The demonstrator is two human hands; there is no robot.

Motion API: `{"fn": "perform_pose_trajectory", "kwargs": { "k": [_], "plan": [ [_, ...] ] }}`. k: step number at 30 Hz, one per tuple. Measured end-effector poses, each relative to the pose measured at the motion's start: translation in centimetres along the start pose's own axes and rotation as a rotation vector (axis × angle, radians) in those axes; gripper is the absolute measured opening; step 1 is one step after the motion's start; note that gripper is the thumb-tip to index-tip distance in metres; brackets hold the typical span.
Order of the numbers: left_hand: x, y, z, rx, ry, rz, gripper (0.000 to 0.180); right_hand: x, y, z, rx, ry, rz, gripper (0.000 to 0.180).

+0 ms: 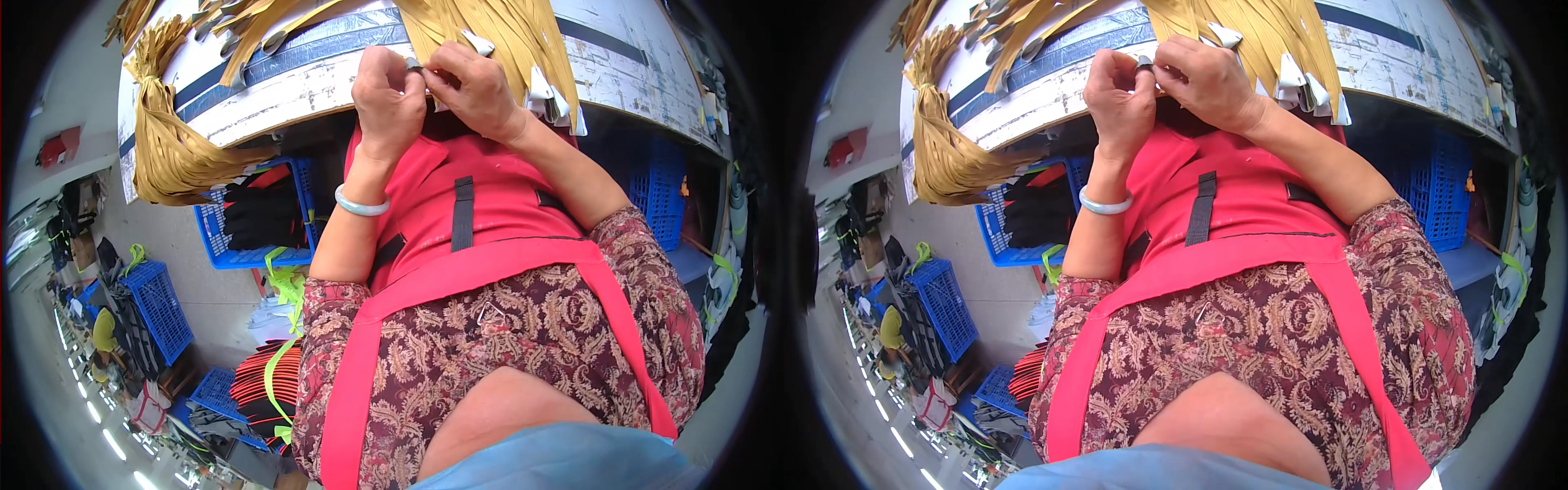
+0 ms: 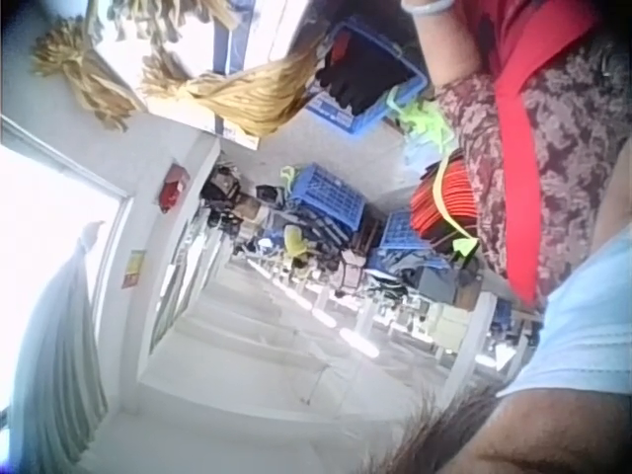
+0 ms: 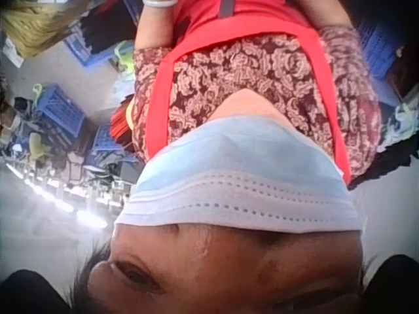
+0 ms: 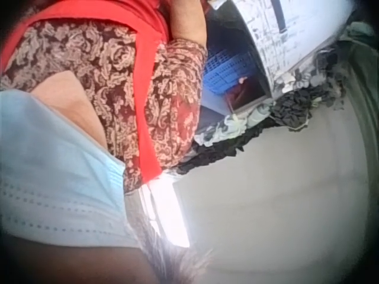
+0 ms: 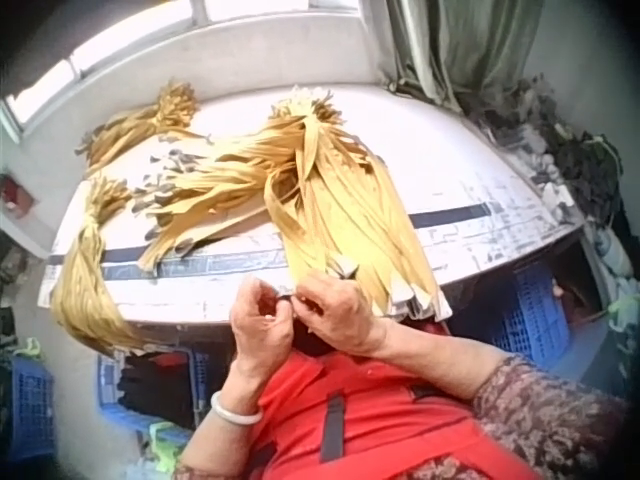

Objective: Attach white plastic tabs or pulls to yellow fabric straps at a workbench.

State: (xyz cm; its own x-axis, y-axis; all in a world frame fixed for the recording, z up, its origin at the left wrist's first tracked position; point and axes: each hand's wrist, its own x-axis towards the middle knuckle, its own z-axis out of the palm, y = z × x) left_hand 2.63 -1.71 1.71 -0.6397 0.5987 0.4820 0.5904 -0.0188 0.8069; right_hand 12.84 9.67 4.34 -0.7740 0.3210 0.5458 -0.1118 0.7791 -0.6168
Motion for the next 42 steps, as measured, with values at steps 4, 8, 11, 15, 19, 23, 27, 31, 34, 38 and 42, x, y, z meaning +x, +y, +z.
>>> {"fn": "perform_pose_trajectory", "kwargs": {
  "k": [4, 8, 11, 15, 19, 23, 27, 31, 34, 38, 42],
  "plan": [
    [0.5, -0.4, -1.8, -0.870, -0.283, -0.433, 0.034, -0.2, -0.1, -1.5, 0.247, -0.141, 0.242, 0.010],
    [0.4, -1.7, -3.0, -0.806, -0.420, -0.318, 0.014, -0.4, 0.2, -1.9, 0.678, -0.228, 0.455, 0.019],
    [0.3, -1.1, -2.7, -0.743, -0.335, -0.361, 0.004, -0.3, 0.2, -2.4, 0.715, -0.147, 0.642, 0.025],
    [-0.6, 0.0, -1.7, -0.348, -0.275, -0.091, 0.007, -0.2, -0.3, -2.4, 0.540, -0.303, 0.565, 0.030],
    [-0.9, 1.9, -3.9, -0.164, -0.218, -0.088, 0.007, -2.0, -2.0, -3.8, 0.719, -0.249, 0.613, 0.021],
    [3.5, -4.5, -14.0, -0.516, 0.492, -0.165, 0.007, -1.8, 1.4, -6.6, 0.482, -0.176, 0.566, 0.022],
    [4.7, -3.8, -15.2, -0.286, 0.575, -0.148, 0.019, -0.4, 3.8, -7.0, -0.182, -0.293, 0.209, 0.012],
    [1.6, -3.9, -8.0, -0.177, -0.045, -0.224, 0.011, 1.1, 3.9, -6.2, -0.573, -0.450, 0.023, 0.021],
    [-0.7, -2.2, -3.1, -0.223, -0.276, -0.134, 0.010, 0.9, 6.1, -6.0, -0.655, -0.533, 0.098, 0.015],
    [-0.4, -0.3, -0.2, -0.268, -0.379, -0.163, 0.013, 1.0, 7.7, -6.9, -0.452, -0.493, 0.140, 0.007],
    [2.1, 0.6, 1.2, -0.180, -0.240, 0.077, 0.017, 2.5, 3.1, -6.6, 0.102, -0.506, 0.198, 0.008]
  ]
}}
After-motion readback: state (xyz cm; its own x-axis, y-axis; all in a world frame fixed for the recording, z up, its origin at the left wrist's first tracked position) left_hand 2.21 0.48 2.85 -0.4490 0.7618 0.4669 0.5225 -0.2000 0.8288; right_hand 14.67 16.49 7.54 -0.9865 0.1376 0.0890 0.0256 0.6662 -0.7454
